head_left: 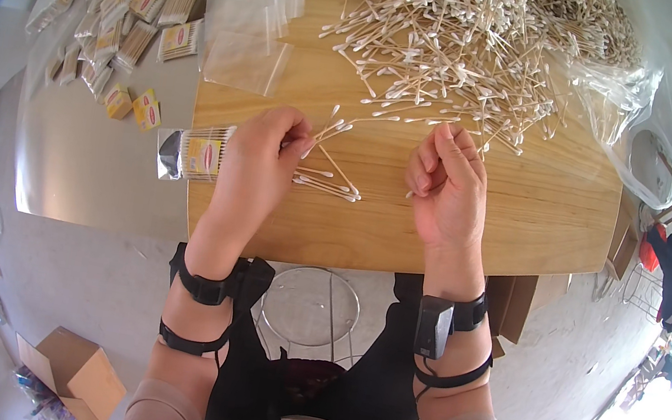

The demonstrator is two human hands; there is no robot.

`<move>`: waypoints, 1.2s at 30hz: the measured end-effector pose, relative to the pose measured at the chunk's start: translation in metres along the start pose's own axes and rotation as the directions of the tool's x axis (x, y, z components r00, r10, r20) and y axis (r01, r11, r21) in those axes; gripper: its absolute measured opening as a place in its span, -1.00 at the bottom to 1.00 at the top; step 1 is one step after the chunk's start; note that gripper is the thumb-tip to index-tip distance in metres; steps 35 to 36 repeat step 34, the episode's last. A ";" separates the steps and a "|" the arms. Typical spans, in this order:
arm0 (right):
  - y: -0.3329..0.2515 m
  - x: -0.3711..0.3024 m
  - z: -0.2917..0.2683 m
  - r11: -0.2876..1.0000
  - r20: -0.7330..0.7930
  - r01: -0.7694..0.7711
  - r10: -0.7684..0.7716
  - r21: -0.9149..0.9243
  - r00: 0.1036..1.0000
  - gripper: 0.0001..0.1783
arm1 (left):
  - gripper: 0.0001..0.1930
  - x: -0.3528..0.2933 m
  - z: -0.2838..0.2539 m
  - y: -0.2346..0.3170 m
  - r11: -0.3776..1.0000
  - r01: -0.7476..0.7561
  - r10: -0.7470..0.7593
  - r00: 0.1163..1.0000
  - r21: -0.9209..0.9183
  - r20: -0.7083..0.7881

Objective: Sort and package cotton swabs into plastic bags.

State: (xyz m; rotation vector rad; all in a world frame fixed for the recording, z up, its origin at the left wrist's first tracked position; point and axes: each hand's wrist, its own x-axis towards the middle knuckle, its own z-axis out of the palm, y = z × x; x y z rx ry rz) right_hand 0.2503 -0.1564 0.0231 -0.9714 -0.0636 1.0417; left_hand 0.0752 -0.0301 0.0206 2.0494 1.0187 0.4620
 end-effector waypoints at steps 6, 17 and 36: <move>0.007 -0.005 0.014 0.992 0.011 -0.124 0.124 -0.014 0.992 -0.78 | -0.86 -0.002 0.001 0.013 0.979 -0.007 -0.027 0.986 -0.202 -0.163; 0.019 -0.004 0.017 0.983 0.059 -0.183 0.184 -0.026 0.981 -0.78 | -0.88 -0.005 0.016 0.006 0.888 0.040 -0.068 0.997 -0.458 -0.046; 0.028 0.027 0.015 -0.255 0.434 0.364 -0.330 -0.896 0.838 -0.80 | -0.73 -0.002 0.007 -0.001 0.986 -0.062 0.062 0.998 0.157 0.006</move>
